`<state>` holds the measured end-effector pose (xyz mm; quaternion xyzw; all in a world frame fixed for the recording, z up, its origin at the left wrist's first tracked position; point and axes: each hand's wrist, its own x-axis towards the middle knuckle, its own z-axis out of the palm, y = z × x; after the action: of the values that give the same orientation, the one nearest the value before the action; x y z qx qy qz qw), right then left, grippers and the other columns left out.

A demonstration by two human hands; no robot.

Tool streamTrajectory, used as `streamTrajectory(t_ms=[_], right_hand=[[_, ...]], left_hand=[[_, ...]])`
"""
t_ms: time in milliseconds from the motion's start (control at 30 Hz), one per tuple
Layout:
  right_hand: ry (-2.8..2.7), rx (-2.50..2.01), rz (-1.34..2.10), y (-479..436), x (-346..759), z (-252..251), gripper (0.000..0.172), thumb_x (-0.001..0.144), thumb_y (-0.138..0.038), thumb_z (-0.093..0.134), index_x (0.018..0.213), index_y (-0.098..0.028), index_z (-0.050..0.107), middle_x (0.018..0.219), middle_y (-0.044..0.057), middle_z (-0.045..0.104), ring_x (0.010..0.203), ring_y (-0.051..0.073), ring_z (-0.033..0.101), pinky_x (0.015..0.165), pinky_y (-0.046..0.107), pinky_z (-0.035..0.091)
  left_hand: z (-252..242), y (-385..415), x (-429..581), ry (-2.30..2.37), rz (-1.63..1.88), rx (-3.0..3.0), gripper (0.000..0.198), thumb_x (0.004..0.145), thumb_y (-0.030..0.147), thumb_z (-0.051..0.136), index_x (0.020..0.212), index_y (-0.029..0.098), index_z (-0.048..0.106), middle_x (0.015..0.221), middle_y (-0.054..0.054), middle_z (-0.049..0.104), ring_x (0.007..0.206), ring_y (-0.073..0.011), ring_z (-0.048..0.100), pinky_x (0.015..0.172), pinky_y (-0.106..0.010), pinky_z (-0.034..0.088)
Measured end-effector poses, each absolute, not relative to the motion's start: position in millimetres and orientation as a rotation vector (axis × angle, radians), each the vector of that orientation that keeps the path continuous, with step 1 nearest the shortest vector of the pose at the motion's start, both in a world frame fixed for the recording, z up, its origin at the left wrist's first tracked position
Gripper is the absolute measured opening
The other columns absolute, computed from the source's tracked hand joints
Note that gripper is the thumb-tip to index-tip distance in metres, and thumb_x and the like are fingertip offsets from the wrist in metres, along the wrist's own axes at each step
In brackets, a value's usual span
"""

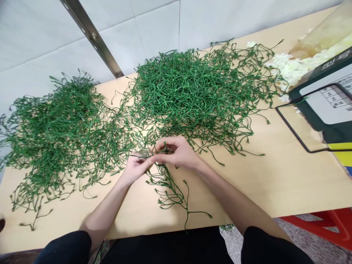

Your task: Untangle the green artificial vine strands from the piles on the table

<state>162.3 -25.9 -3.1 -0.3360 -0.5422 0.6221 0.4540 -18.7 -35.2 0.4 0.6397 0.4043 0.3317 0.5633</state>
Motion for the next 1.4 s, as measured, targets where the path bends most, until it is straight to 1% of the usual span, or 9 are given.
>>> streamTrajectory(t_ms=[200,367,533,633,800,967,1133,1267,1400], right_hand=[[-1.166,-0.827,1.548,-26.8,160.7,-1.8,0.03,0.069,-0.027,0.082,0.058,-0.017,0.056,0.082,0.007,0.076,0.062,0.015,0.069,0.053,0.027,0.058],[-1.109,-0.841,1.582,-28.3,154.0,-2.4,0.038,0.075,-0.034,0.078,0.061,-0.019,0.045,0.075,0.006,0.075,0.062,0.016,0.071,0.052,0.025,0.059],[-0.95,-0.878,1.538,-22.7,162.0,2.9,0.04,0.084,-0.042,0.068,0.073,-0.022,0.035,0.073,0.0,0.075,0.039,0.012,0.064,0.033,0.019,0.048],[-0.959,-0.93,1.399,-18.9,172.8,7.5,0.038,0.083,-0.043,0.069,0.072,-0.022,0.039,0.074,0.0,0.075,0.03,0.009,0.056,0.027,0.019,0.04],[-1.085,-1.137,1.295,-20.3,176.2,9.3,0.054,0.077,-0.059,0.067,0.05,-0.017,0.049,0.047,0.003,0.064,0.027,0.008,0.05,0.027,0.018,0.033],[-1.283,-1.02,1.431,-20.4,175.0,7.1,0.07,0.087,-0.072,0.038,0.058,-0.014,0.067,0.056,0.008,0.068,0.044,0.013,0.063,0.045,0.023,0.05],[-1.671,-0.858,1.305,-21.9,173.2,0.4,0.042,0.092,-0.048,0.055,0.071,-0.017,0.073,0.079,0.007,0.074,0.076,0.016,0.07,0.069,0.027,0.055],[-1.747,-0.828,1.342,-25.0,168.6,-1.5,0.019,0.083,-0.037,0.069,0.076,-0.019,0.073,0.084,0.005,0.072,0.068,0.014,0.065,0.064,0.026,0.054],[-1.534,-0.802,1.483,-25.7,166.1,3.0,0.018,0.076,-0.036,0.076,0.082,-0.019,0.073,0.088,0.006,0.071,0.078,0.018,0.068,0.065,0.029,0.057]], left_hand=[[-2.9,-35.7,-24.8,0.968,0.724,1.606,0.036,0.088,0.042,0.06,0.077,0.013,0.078,0.064,-0.006,0.07,0.053,-0.0118,0.055,0.055,-0.024,0.044],[-4.6,-36.1,-26.1,0.95,0.751,1.599,0.034,0.089,0.039,0.059,0.078,0.012,0.078,0.072,-0.007,0.074,0.05,-0.0106,0.056,0.054,-0.024,0.046],[-3.2,-37.9,-24.8,0.862,0.793,1.602,0.033,0.087,0.041,0.061,0.079,0.015,0.079,0.076,-0.009,0.076,0.079,-0.0208,0.071,0.081,-0.031,0.055],[-2.3,-39.8,-24.1,0.934,0.768,1.48,0.034,0.089,0.041,0.059,0.078,0.015,0.078,0.078,-0.009,0.077,0.076,-0.0199,0.072,0.083,-0.032,0.057],[2.2,-40.0,-22.6,0.958,0.743,1.407,0.037,0.084,0.047,0.063,0.074,0.014,0.078,0.076,-0.01,0.077,0.074,-0.0202,0.073,0.075,-0.028,0.059],[4.5,-38.9,-21.0,0.954,0.748,1.4,0.039,0.084,0.048,0.063,0.072,0.014,0.077,0.076,-0.01,0.077,0.075,-0.0204,0.073,0.075,-0.028,0.058],[2.8,-36.6,-19.9,0.865,0.781,1.523,0.034,0.086,0.042,0.061,0.072,0.015,0.077,0.075,-0.008,0.077,0.073,-0.0187,0.072,0.077,-0.028,0.057],[1.4,-34.6,-19.6,0.834,0.79,1.637,0.033,0.086,0.039,0.062,0.07,0.015,0.077,0.07,-0.007,0.076,0.066,-0.0174,0.07,0.07,-0.027,0.057],[0.1,-34.3,-20.3,0.851,0.781,1.675,0.035,0.088,0.04,0.06,0.071,0.015,0.077,0.07,-0.008,0.076,0.069,-0.0182,0.071,0.071,-0.028,0.056]])
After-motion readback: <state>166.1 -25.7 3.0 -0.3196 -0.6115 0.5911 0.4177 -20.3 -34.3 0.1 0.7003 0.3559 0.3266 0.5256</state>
